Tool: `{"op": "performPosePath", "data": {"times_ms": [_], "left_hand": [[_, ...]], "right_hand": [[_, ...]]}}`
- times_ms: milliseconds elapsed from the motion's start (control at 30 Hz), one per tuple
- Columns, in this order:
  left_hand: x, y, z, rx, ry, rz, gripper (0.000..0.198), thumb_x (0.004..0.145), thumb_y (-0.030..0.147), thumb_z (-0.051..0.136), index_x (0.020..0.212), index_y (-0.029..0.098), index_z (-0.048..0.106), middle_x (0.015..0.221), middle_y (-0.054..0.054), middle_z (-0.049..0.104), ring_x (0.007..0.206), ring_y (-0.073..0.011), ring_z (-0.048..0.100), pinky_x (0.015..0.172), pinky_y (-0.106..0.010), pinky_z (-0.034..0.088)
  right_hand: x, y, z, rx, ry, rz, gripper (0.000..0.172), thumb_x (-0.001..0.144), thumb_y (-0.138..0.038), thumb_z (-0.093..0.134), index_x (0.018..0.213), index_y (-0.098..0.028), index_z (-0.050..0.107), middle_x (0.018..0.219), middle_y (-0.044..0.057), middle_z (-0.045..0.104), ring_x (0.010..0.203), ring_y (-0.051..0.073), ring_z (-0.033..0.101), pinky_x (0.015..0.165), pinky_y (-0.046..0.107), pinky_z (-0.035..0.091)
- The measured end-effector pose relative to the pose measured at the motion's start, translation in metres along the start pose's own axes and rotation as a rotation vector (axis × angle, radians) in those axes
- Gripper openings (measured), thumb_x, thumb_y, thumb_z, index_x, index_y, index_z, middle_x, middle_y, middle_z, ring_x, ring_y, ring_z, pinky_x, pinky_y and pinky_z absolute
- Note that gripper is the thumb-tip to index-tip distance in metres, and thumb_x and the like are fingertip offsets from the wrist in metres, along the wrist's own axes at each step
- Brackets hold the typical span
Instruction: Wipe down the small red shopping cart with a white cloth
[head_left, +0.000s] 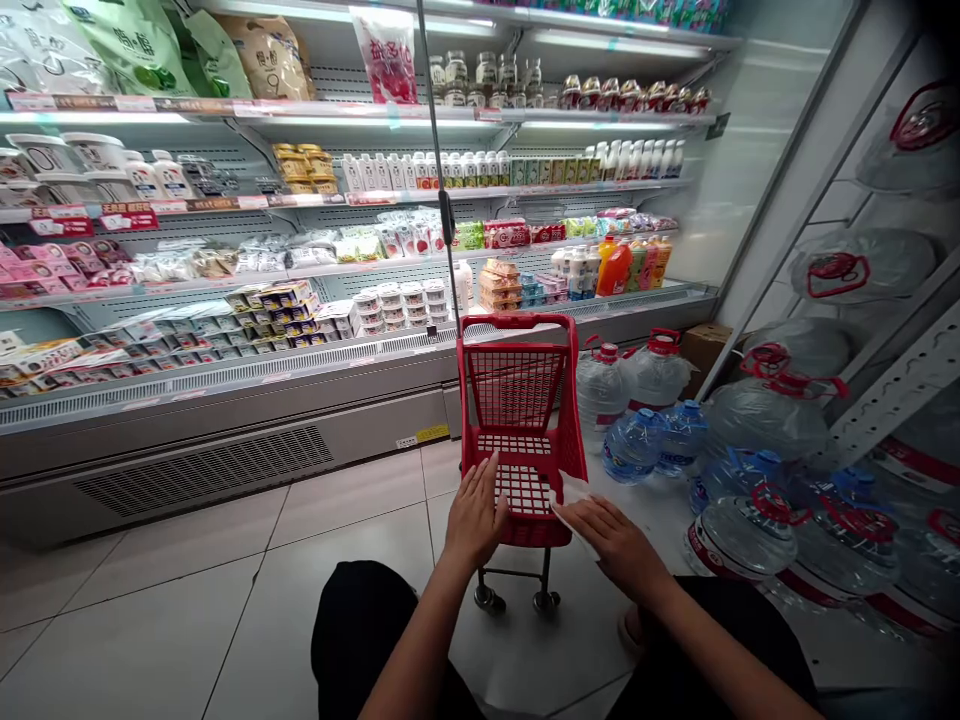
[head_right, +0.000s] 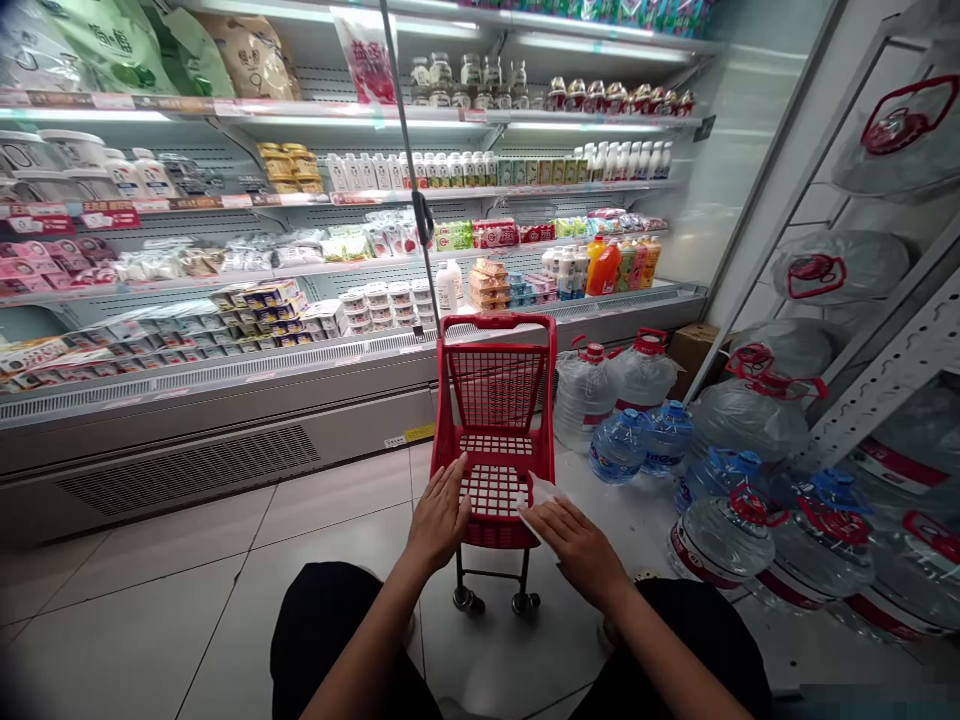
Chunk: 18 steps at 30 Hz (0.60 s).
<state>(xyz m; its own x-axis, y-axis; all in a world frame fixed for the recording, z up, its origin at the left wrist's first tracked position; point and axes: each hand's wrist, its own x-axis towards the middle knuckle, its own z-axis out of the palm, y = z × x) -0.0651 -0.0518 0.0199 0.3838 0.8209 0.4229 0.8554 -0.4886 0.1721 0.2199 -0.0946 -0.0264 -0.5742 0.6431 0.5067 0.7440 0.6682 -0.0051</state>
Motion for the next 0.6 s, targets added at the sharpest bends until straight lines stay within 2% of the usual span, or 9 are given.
{"op": "performPosePath", "data": {"times_ms": [67,133,233,300,367,467,533,600], "left_hand": [[0.003,-0.002,0.0,0.012,-0.01,-0.077,0.061,0.108,0.031,0.029,0.166,0.017,0.015,0.166,-0.008,0.039,0.153,-0.0193,0.036,0.128,-0.043,0.029],[0.006,0.006,0.005,0.016,-0.016,-0.136,0.06,0.109,0.037,0.028,0.165,0.016,0.019,0.165,-0.01,0.04,0.154,-0.0227,0.036,0.126,-0.046,0.031],[0.006,0.027,0.015,-0.023,-0.016,-0.082,0.061,0.11,0.043,0.028,0.166,0.021,0.016,0.166,-0.009,0.038,0.155,-0.0231,0.034,0.125,-0.047,0.033],[0.0,0.036,0.017,-0.043,0.001,-0.048,0.061,0.111,0.042,0.026,0.167,0.024,0.012,0.168,-0.006,0.035,0.155,-0.0212,0.032,0.126,-0.046,0.031],[-0.009,0.034,0.014,-0.037,0.029,-0.05,0.064,0.111,0.043,0.026,0.168,0.022,0.007,0.169,-0.007,0.032,0.157,-0.0214,0.029,0.127,-0.046,0.029],[-0.02,0.02,0.005,-0.007,0.037,-0.018,0.072,0.109,0.049,0.031,0.167,0.02,0.0,0.17,-0.008,0.03,0.158,-0.0224,0.026,0.129,-0.045,0.027],[-0.023,0.009,0.0,0.007,0.019,0.003,0.073,0.109,0.051,0.032,0.167,0.022,-0.002,0.17,-0.006,0.03,0.158,-0.0216,0.026,0.129,-0.044,0.025],[-0.021,-0.003,-0.004,0.004,-0.008,-0.008,0.072,0.11,0.052,0.029,0.167,0.023,-0.003,0.17,-0.005,0.029,0.158,-0.0204,0.025,0.13,-0.044,0.024]], "right_hand": [[0.006,-0.016,0.004,0.003,0.023,0.004,0.104,0.07,0.009,0.034,0.166,-0.029,0.02,0.145,0.001,0.062,0.134,0.019,0.057,0.123,0.048,0.039],[0.015,-0.038,0.01,0.005,0.071,0.021,0.099,0.072,0.006,0.036,0.166,-0.024,0.022,0.147,0.005,0.061,0.135,0.022,0.056,0.121,0.05,0.042],[0.024,-0.066,0.018,0.013,0.14,-0.046,0.09,0.076,0.003,0.04,0.163,-0.016,0.03,0.143,0.011,0.064,0.134,0.025,0.057,0.117,0.05,0.048],[0.027,-0.07,0.018,0.031,0.141,-0.136,0.085,0.077,0.003,0.041,0.161,-0.015,0.036,0.138,0.011,0.067,0.131,0.024,0.06,0.115,0.046,0.05],[0.029,-0.061,0.014,0.063,0.084,-0.224,0.081,0.08,0.002,0.041,0.159,-0.016,0.04,0.138,0.01,0.068,0.131,0.022,0.06,0.116,0.044,0.048],[0.035,-0.027,0.002,0.116,0.007,-0.313,0.077,0.083,0.001,0.04,0.156,-0.022,0.045,0.141,0.006,0.067,0.134,0.018,0.058,0.121,0.044,0.043],[0.041,0.001,-0.004,0.128,0.017,-0.284,0.075,0.083,0.001,0.04,0.153,-0.024,0.05,0.139,0.005,0.068,0.134,0.018,0.058,0.121,0.045,0.042],[0.049,0.025,-0.008,0.12,0.05,-0.192,0.073,0.081,0.002,0.041,0.149,-0.024,0.054,0.137,0.005,0.068,0.134,0.019,0.058,0.121,0.047,0.043]]}}
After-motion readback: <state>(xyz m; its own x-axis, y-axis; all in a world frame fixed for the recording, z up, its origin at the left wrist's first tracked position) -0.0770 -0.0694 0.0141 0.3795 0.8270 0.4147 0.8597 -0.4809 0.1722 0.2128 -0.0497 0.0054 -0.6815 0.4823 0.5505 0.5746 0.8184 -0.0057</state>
